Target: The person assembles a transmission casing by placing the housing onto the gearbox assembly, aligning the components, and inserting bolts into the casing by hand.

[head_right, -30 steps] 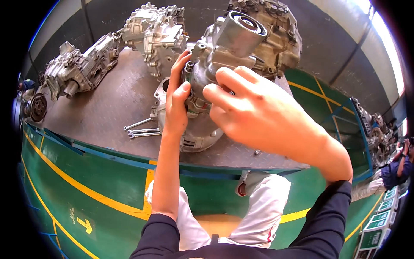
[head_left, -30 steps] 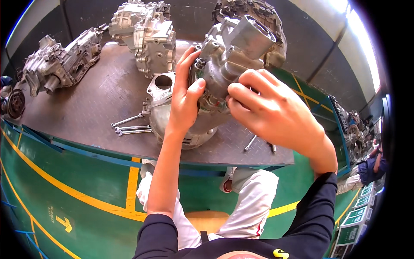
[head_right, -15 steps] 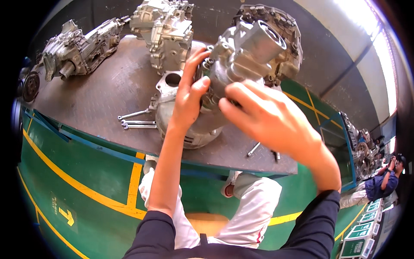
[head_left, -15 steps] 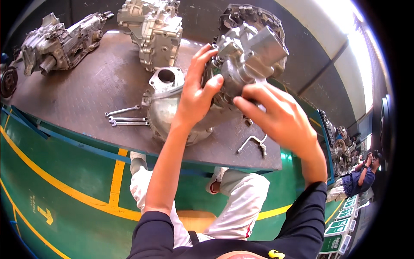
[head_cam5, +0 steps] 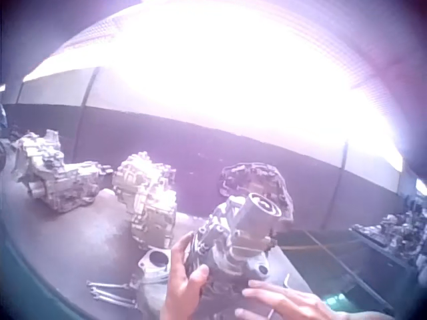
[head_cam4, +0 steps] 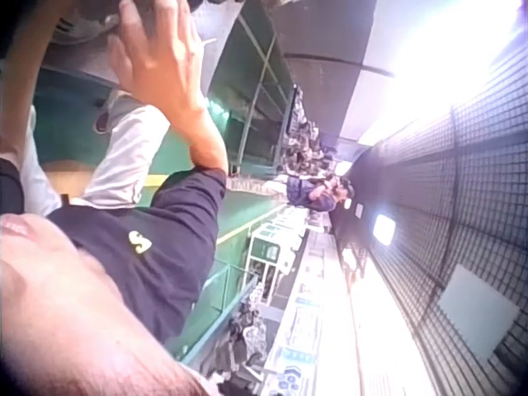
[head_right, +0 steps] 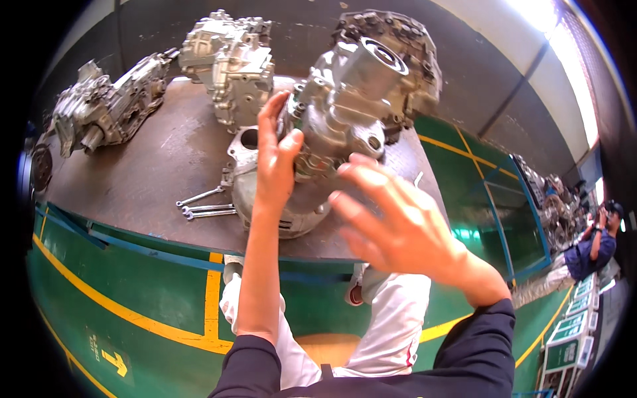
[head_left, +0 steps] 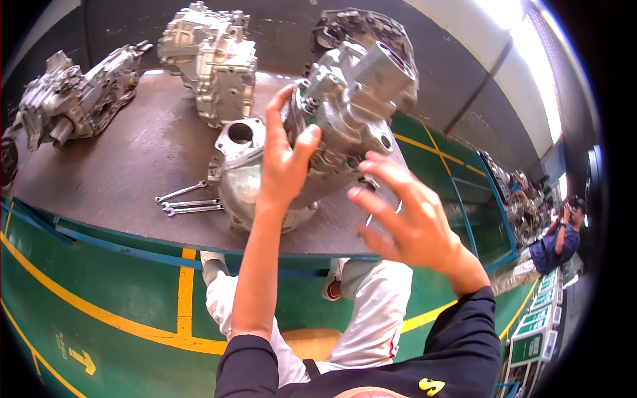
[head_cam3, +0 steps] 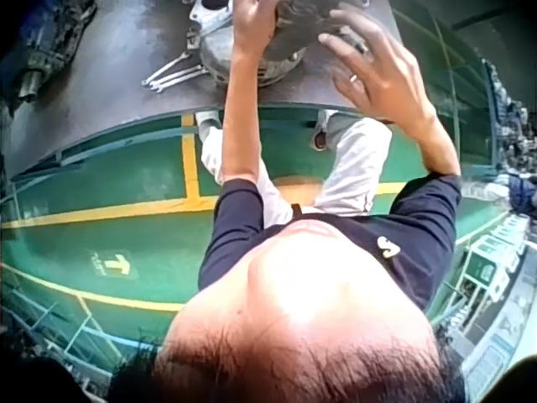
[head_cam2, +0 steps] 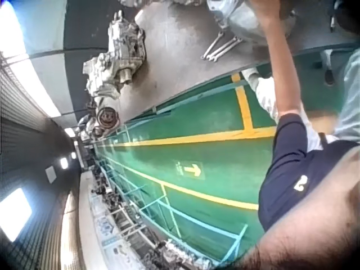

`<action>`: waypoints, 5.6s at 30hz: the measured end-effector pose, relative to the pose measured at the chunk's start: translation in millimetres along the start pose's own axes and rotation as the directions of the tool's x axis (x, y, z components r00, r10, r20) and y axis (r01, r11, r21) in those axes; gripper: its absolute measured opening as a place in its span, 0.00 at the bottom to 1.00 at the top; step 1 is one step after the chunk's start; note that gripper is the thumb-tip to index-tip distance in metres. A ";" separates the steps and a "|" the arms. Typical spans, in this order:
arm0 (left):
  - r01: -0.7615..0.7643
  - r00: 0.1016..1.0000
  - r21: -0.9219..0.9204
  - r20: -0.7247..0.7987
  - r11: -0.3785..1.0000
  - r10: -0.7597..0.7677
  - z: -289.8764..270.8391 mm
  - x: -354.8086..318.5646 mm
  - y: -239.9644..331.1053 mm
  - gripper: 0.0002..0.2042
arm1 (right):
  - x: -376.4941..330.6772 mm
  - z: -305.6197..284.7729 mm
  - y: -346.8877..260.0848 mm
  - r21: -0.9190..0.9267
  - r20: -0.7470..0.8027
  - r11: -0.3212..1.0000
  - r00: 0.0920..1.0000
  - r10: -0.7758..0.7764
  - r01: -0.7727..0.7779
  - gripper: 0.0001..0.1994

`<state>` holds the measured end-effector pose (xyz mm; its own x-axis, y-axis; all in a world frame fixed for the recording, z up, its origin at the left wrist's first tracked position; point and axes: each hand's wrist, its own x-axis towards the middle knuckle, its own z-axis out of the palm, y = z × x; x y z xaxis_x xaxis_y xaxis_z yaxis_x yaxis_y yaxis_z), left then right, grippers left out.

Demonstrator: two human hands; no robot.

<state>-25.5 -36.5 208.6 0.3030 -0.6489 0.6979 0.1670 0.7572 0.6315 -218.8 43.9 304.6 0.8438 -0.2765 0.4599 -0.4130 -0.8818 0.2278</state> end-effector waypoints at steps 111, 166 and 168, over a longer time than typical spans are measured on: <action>-0.004 0.998 0.036 0.061 0.999 0.001 -8.7 -14.0 -21.2 0.27 | 185.7 15.4 83.9 -0.278 0.296 0.945 0.920 0.256 -0.174 0.10; 0.203 0.902 -0.003 -0.388 0.979 -0.188 -32.7 -25.3 -38.5 0.23 | -270.4 206.6 196.4 -0.014 0.018 -0.164 -0.164 0.986 -0.986 0.19; 0.243 0.879 -0.041 -0.414 0.969 -0.238 -32.5 -26.0 -40.5 0.23 | -275.6 203.1 197.7 0.036 -0.087 -0.108 -0.111 0.990 -0.994 0.19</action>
<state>-9.7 -47.9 153.9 0.6146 -0.7197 0.3230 0.2743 0.5789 0.7679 -463.5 -131.9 48.6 -0.5324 -0.8089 0.2496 -0.7815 0.3564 -0.5121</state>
